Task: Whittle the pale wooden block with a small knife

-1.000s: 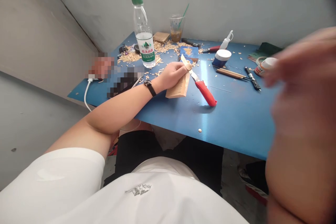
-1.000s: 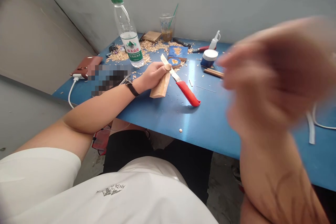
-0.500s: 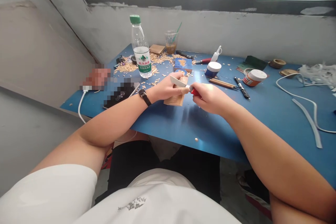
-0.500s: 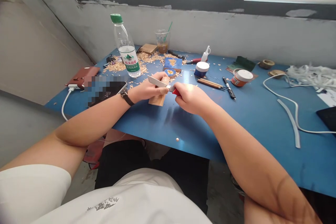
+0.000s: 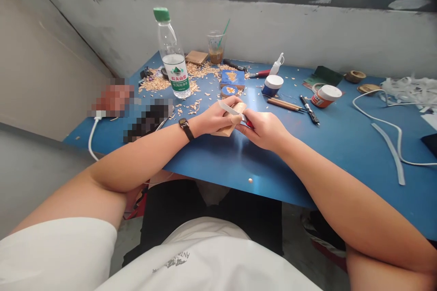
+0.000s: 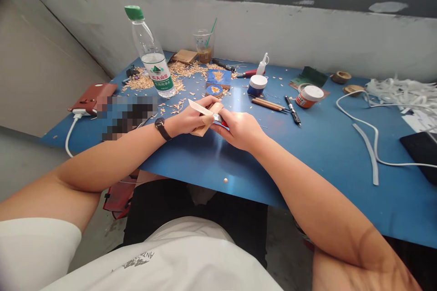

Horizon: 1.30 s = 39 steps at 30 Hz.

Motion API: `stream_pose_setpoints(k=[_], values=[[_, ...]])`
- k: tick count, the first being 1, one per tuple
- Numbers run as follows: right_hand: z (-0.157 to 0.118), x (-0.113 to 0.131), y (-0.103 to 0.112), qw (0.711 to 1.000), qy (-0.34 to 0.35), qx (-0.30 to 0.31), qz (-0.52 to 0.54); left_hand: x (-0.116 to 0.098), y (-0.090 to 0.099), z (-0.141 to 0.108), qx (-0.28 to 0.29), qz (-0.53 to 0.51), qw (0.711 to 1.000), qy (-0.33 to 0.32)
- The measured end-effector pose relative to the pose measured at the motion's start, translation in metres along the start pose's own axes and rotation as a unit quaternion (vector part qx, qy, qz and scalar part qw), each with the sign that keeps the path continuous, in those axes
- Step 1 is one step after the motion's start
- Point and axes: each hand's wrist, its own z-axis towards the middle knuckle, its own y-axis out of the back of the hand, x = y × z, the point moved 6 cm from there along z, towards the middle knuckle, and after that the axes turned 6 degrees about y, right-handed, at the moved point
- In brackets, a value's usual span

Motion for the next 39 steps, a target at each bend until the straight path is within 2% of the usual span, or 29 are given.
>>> stream_pose_setpoints(k=[3,8,13,17,26,29,33,39], values=[[0.0,-0.003,-0.001,1.0,-0.006,-0.01,-0.004,0.001,0.001,0.001,-0.011,-0.019,1.0,-0.005],[-0.002,0.003,0.004,0.999,0.007,-0.048,-0.007,-0.001,0.006,0.003,-0.049,-0.003,0.998,-0.048],[-0.003,0.002,0.001,0.999,0.028,-0.042,0.01,0.001,0.008,0.0,-0.057,0.024,0.996,-0.06],[-0.003,-0.003,-0.001,0.998,0.033,-0.06,-0.013,0.003,0.009,-0.001,-0.056,0.026,0.997,-0.054],[-0.004,-0.003,-0.005,0.997,0.025,-0.06,-0.047,0.0,0.011,0.0,-0.104,0.05,0.992,-0.047],[-0.003,-0.003,-0.005,0.996,0.027,-0.061,-0.058,0.0,0.012,0.001,-0.103,0.055,0.992,-0.054],[0.0,-0.003,-0.008,0.995,0.016,-0.056,-0.085,0.008,0.016,0.004,-0.093,0.052,0.993,-0.059],[0.01,-0.007,-0.012,0.988,-0.004,-0.078,-0.131,0.021,0.025,0.004,-0.117,0.037,0.99,-0.069]])
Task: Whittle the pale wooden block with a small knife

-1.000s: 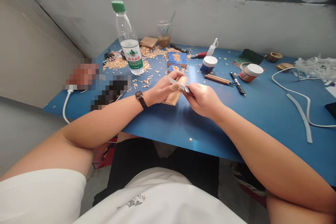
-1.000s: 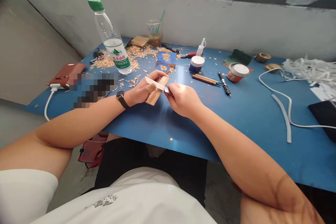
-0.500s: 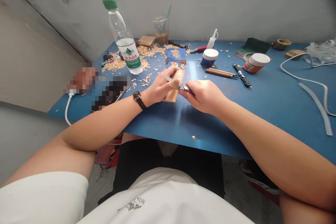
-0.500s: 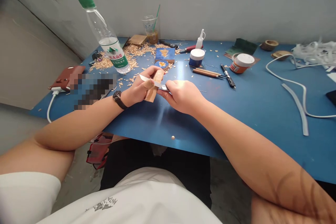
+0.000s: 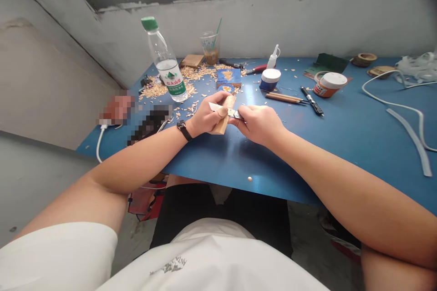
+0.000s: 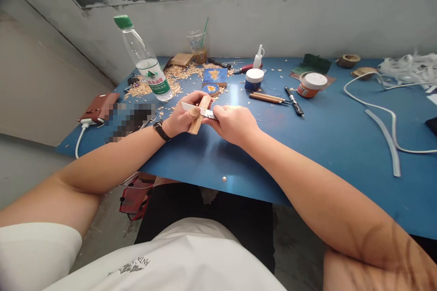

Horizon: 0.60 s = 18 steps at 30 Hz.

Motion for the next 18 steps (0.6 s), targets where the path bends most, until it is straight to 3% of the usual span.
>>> stream_pose_setpoints(k=[6,12,18], values=[[0.005,-0.011,0.004,0.999,-0.004,0.013,-0.039,-0.004,-0.006,0.0,-0.006,-0.022,1.0,0.014],[-0.003,0.012,0.014,0.996,0.039,0.076,0.011,-0.004,-0.007,0.001,0.027,-0.008,1.0,-0.009],[-0.011,0.015,0.017,0.996,0.031,0.077,0.031,-0.005,-0.009,0.001,0.031,0.004,0.999,-0.005]])
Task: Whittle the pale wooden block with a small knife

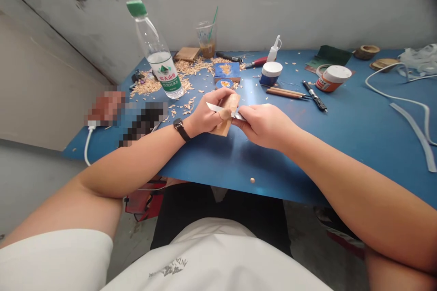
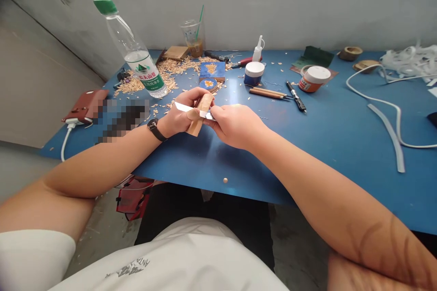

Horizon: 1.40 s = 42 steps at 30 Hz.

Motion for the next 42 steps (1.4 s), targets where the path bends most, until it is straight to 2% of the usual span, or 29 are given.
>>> stream_pose_setpoints(k=[11,17,21,26,28,31,35,38,42], values=[[0.006,-0.007,-0.007,0.997,-0.067,-0.009,-0.034,0.012,0.008,0.0,-0.014,0.025,1.0,0.007],[0.014,-0.004,-0.006,0.992,-0.105,-0.001,-0.072,0.016,0.013,-0.002,-0.056,0.033,0.998,0.012],[0.016,-0.001,-0.004,0.986,-0.138,0.035,-0.083,0.014,0.011,-0.001,-0.075,0.033,0.996,0.021],[0.017,-0.016,-0.001,0.981,-0.164,0.037,-0.096,0.007,0.007,-0.001,-0.118,0.033,0.992,0.037],[0.018,-0.022,-0.001,0.985,-0.151,0.023,-0.085,0.006,0.007,-0.001,-0.127,0.033,0.99,0.043],[0.018,-0.024,-0.003,0.992,-0.113,0.011,-0.061,0.006,0.006,0.002,-0.112,0.038,0.992,0.052],[0.008,-0.018,-0.001,0.998,-0.048,0.023,-0.021,0.003,0.001,0.006,-0.053,0.027,0.997,0.046],[0.0,-0.012,0.009,1.0,0.019,0.007,0.015,0.0,-0.006,0.007,-0.005,0.002,0.999,0.039],[-0.005,-0.011,0.016,0.998,0.056,0.004,0.031,-0.002,-0.01,0.006,0.02,-0.007,0.999,0.034]])
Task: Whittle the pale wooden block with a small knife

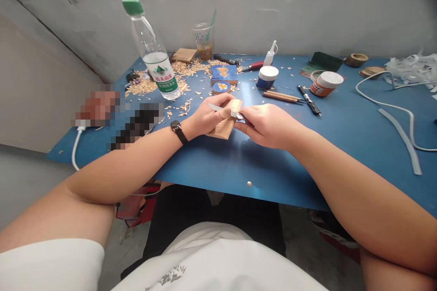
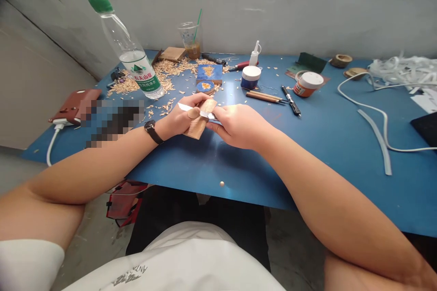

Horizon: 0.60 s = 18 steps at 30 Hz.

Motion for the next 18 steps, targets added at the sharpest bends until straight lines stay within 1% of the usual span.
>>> stream_pose_setpoints(k=[5,11,15,18], values=[[0.001,-0.007,-0.004,0.999,-0.029,0.002,-0.019,0.002,0.002,0.0,-0.013,0.0,1.0,-0.022],[0.002,-0.01,-0.01,0.993,-0.081,0.003,-0.082,0.007,0.004,0.003,-0.032,-0.005,0.999,-0.014],[0.005,-0.014,-0.005,0.984,-0.128,0.006,-0.122,0.003,0.0,0.002,-0.031,-0.027,0.999,-0.004],[0.005,-0.02,-0.001,0.98,-0.155,0.016,-0.12,0.002,-0.001,0.002,-0.038,-0.038,0.999,0.003]])
